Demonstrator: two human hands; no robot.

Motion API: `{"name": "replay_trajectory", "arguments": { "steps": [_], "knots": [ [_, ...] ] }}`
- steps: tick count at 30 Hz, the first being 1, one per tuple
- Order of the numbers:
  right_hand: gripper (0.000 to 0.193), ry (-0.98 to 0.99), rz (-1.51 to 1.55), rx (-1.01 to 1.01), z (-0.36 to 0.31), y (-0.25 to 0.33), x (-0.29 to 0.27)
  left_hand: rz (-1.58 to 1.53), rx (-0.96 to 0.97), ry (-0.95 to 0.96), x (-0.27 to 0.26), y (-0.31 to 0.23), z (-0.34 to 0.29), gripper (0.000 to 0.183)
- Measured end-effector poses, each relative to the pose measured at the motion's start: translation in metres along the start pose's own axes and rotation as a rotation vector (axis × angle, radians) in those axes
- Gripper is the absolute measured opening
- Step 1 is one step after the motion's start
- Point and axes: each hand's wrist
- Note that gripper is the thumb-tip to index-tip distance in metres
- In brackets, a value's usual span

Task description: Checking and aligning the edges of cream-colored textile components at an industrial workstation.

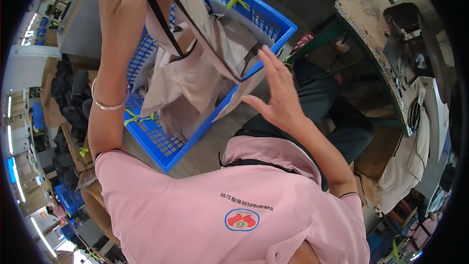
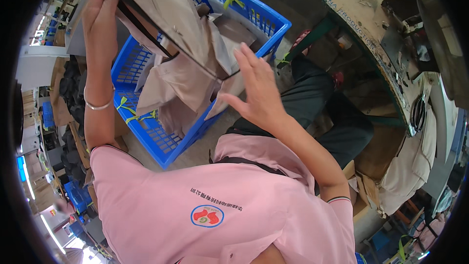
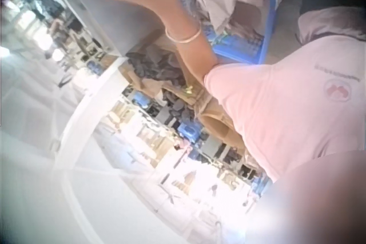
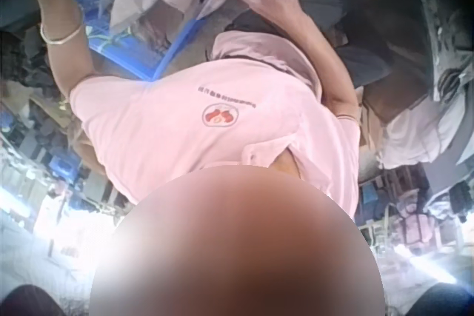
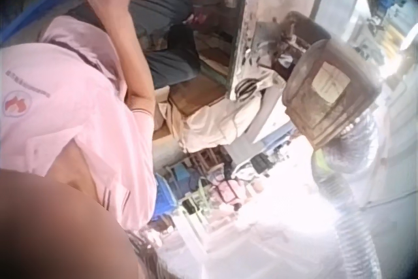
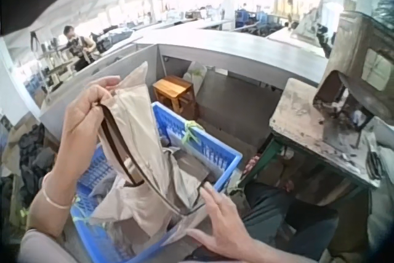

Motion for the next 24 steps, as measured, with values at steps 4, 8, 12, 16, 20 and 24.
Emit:
{"name": "replay_trajectory", "arguments": {
  "steps": [4,8,12,16,20,24],
  "knots": [
    [0.057,0.061,0.139,0.069,0.017,0.011,0.042,-0.114,0.164,0.141,0.007,-0.042,-0.011,0.023],
    [0.035,0.109,0.428,0.304,0.002,0.001,0.047,-0.131,0.168,0.176,-0.007,-0.054,-0.005,0.023],
    [0.018,-0.028,0.551,0.357,0.005,0.007,-0.033,-0.123,0.082,-0.029,-0.037,-0.045,0.014,0.026],
    [0.019,-0.085,0.531,0.274,0.004,0.019,-0.099,-0.281,0.032,-0.098,-0.031,-0.046,0.012,0.023],
    [0.014,-0.106,0.272,0.325,-0.021,0.009,-0.118,-0.21,-0.043,0.111,0.002,0.027,-0.002,0.02],
    [0.013,-0.197,0.162,0.186,-0.042,0.01,-0.13,0.107,-0.091,0.149,0.064,0.101,-0.073,0.057]
  ]
}}
Point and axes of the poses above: each hand's wrist, its own z-axis towards the middle knuckle, its own x-axis out of the palm, y = z × x, and after that the axes turned 4 degrees about -z, right-handed
